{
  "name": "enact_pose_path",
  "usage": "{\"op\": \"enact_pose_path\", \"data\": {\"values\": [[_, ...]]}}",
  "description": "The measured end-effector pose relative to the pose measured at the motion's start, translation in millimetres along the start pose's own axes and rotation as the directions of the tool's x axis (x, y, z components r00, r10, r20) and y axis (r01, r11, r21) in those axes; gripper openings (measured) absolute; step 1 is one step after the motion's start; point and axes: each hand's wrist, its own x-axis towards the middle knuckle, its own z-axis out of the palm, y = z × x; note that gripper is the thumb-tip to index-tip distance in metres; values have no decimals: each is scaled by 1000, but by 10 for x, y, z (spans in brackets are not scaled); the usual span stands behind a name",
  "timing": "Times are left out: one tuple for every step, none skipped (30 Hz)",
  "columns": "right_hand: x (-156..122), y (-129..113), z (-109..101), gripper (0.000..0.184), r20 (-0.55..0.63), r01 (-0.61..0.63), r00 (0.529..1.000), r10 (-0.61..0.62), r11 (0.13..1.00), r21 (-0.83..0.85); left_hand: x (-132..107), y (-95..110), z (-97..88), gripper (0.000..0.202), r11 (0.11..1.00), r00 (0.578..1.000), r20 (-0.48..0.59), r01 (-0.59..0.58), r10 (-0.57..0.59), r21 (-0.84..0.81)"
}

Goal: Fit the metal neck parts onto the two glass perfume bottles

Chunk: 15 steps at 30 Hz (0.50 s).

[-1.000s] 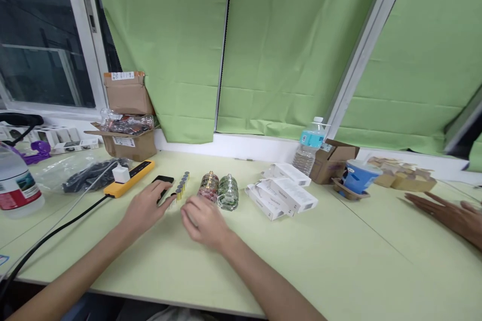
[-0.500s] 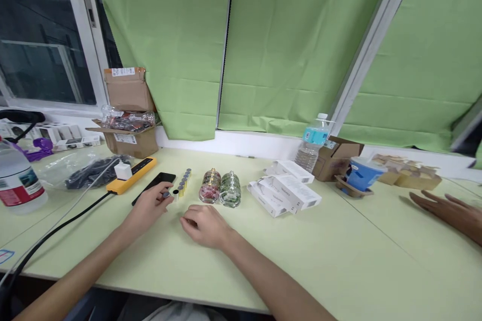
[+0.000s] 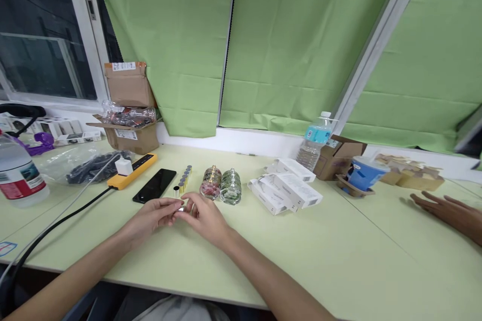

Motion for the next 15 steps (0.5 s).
{"op": "enact_pose_path", "data": {"values": [[4, -1, -3, 31, 13, 36, 999, -36, 999, -21, -16, 7, -2, 31, 999, 1000, -4, 17, -17, -27], [8, -3, -9, 29, 17, 72, 997, -71, 996, -47, -29, 17, -6, 29, 997, 999, -3, 40, -40, -63], [11, -7, -16, 27, 17, 104, 995, -103, 992, -74, -40, 29, -10, 27, 992, 998, 6, 69, -68, -109], [13, -14, -27, 26, 19, 130, 991, -129, 987, -96, -49, 40, -12, 23, 982, 995, 21, 98, -95, -162], [13, -24, -39, 26, 21, 151, 989, -149, 982, -112, -58, 49, -10, 20, 968, 992, 36, 123, -118, -218], [13, -37, -53, 27, 16, 163, 987, -162, 979, -121, -68, 55, -6, 17, 952, 990, 50, 143, -134, -270], [12, -54, -66, 28, 6, 166, 986, -166, 978, -124, -79, 57, 2, 16, 936, 987, 60, 158, -147, -314], [11, -72, -79, 29, -6, 163, 986, -165, 980, -117, -91, 55, 12, 15, 922, 985, 64, 170, -158, -348], [10, -91, -89, 30, -13, 158, 987, -160, 982, -104, -104, 49, 25, 14, 909, 983, 65, 182, -170, -374], [10, -110, -96, 32, -12, 151, 988, -152, 985, -86, -117, 41, 39, 14, 899, 981, 68, 194, -182, -394], [9, -126, -100, 32, 0, 144, 990, -144, 987, -68, -129, 33, 54, 14, 888, 978, 75, 208, -195, -410], [10, -139, -100, 32, 20, 139, 990, -138, 989, -51, -140, 25, 69, 13, 878, 975, 83, 223, -207, -423], [10, -147, -97, 31, 40, 137, 990, -135, 990, -36, -150, 18, 84, 13, 869, 972, 91, 236, -218, -435], [12, -151, -93, 31, 55, 135, 990, -134, 991, -23, -158, 13, 98, 13, 860, 969, 98, 247, -227, -446], [15, -149, -87, 31, 62, 133, 989, -132, 991, -12, -164, 12, 111, 13, 853, 967, 100, 254, -234, -456]]}}
